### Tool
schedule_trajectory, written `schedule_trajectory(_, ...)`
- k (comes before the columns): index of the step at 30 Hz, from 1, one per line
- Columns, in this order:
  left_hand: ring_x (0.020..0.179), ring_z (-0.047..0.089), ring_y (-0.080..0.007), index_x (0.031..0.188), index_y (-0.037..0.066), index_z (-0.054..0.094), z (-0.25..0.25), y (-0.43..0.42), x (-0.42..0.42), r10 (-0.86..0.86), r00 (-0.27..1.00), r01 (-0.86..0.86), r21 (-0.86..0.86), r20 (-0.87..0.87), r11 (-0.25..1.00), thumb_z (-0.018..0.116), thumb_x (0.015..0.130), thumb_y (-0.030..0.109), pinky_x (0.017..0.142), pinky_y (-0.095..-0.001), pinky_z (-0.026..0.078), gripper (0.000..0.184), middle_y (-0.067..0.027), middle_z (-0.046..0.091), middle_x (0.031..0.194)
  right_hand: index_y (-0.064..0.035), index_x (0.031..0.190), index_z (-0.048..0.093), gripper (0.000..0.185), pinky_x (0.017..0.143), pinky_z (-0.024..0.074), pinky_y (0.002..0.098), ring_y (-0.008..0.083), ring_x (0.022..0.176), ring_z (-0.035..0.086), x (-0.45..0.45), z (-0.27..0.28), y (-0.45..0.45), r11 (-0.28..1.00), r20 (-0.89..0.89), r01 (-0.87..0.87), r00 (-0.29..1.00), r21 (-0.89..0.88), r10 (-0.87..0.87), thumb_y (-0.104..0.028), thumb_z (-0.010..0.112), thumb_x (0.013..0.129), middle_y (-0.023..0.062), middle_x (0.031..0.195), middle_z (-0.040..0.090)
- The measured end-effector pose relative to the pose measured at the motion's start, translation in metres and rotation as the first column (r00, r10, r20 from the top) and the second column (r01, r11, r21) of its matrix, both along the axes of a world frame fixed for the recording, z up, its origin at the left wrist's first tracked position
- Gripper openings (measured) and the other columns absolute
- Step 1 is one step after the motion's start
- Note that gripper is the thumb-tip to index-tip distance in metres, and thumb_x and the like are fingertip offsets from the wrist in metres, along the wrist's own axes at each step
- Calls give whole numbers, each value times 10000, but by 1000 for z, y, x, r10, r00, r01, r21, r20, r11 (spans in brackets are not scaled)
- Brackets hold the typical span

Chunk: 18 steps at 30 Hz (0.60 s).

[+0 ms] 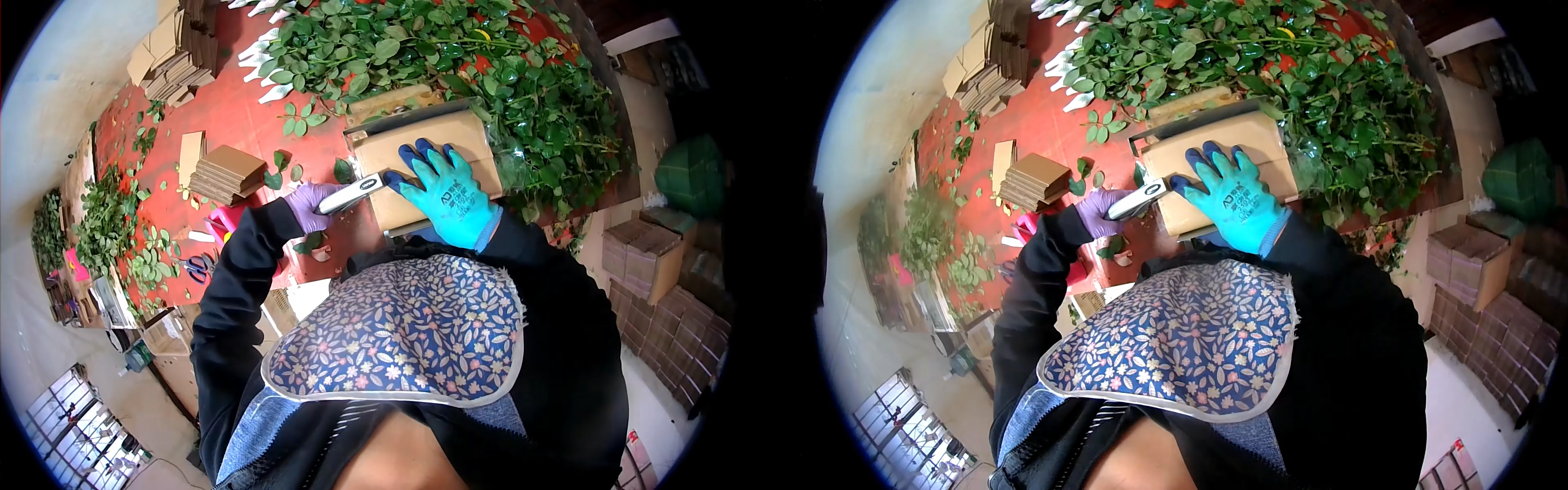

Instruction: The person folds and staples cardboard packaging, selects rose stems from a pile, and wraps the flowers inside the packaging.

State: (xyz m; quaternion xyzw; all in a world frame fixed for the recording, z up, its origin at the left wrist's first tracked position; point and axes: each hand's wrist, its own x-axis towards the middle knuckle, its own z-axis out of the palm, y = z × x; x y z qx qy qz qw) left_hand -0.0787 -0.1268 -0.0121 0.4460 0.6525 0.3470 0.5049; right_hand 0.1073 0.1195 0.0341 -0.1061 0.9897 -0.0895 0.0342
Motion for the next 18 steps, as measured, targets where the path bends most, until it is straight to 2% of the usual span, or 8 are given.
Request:
schedule_trajectory(5,874,662,-198,1188,6,597,17,8,0,9,997,-14,-71,-75,997,661,752,54,814,-315,519,443,-117,689,964,-178,1432,422,833,1095,223,601,392,1389,285,0,1,1,1000,0,-8,1000,6,8,-477,729,717,182,1503,325)
schedule_trajectory(7,796,673,-280,1033,21,655,35,19,4,-71,921,-6,-195,-382,981,688,760,157,753,-352,526,308,-149,693,868,-159,1430,423,839,1095,222,599,392,1389,287,0,0,1,999,6,-29,1000,24,29,-486,725,719,179,1502,326)
schedule_trajectory(8,796,673,-280,1033,21,655,32,21,5,-44,924,-28,-183,-380,983,688,760,157,753,-352,526,308,-149,693,868,-129,1421,425,845,1099,224,588,391,1386,293,0,-3,2,1000,-13,-18,1000,4,18,-501,719,722,177,1496,336)
schedule_trajectory(10,799,669,-342,981,111,701,23,26,5,-166,888,-37,-425,-430,904,705,717,259,731,-417,534,303,-163,693,858,-100,1412,428,853,1104,226,576,390,1384,298,2,4,4,998,-20,-56,998,5,56,-516,714,725,176,1490,346)
schedule_trajectory(11,773,671,-338,911,131,718,23,29,5,-258,807,-11,-450,-532,893,715,696,311,713,-428,533,280,-149,689,810,-79,1399,433,854,1108,233,553,380,1372,320,3,11,6,995,-27,-59,998,-80,57,-529,709,728,178,1472,368)
schedule_trajectory(13,771,669,-340,898,128,720,33,35,0,-283,808,-5,-485,-517,874,716,697,311,712,-432,531,272,-149,687,803,-49,1348,479,828,1093,304,474,358,1303,421,-4,28,18,971,-80,-96,994,-218,80,-544,713,727,185,1381,472)
schedule_trajectory(16,766,667,-342,875,117,729,29,33,-1,-339,784,10,-536,-519,844,722,696,309,706,-430,530,262,-148,688,802,17,1283,524,593,1044,400,424,374,1218,517,5,39,48,960,-333,164,914,-225,-234,-271,725,805,225,1292,542)
schedule_trajectory(18,775,671,-334,887,113,732,32,34,0,-379,768,24,-569,-516,822,733,693,308,710,-423,531,275,-148,690,818,49,1309,491,488,1092,358,407,339,1271,495,21,7,65,782,-212,302,853,-545,-477,-69,625,854,229,1347,513)
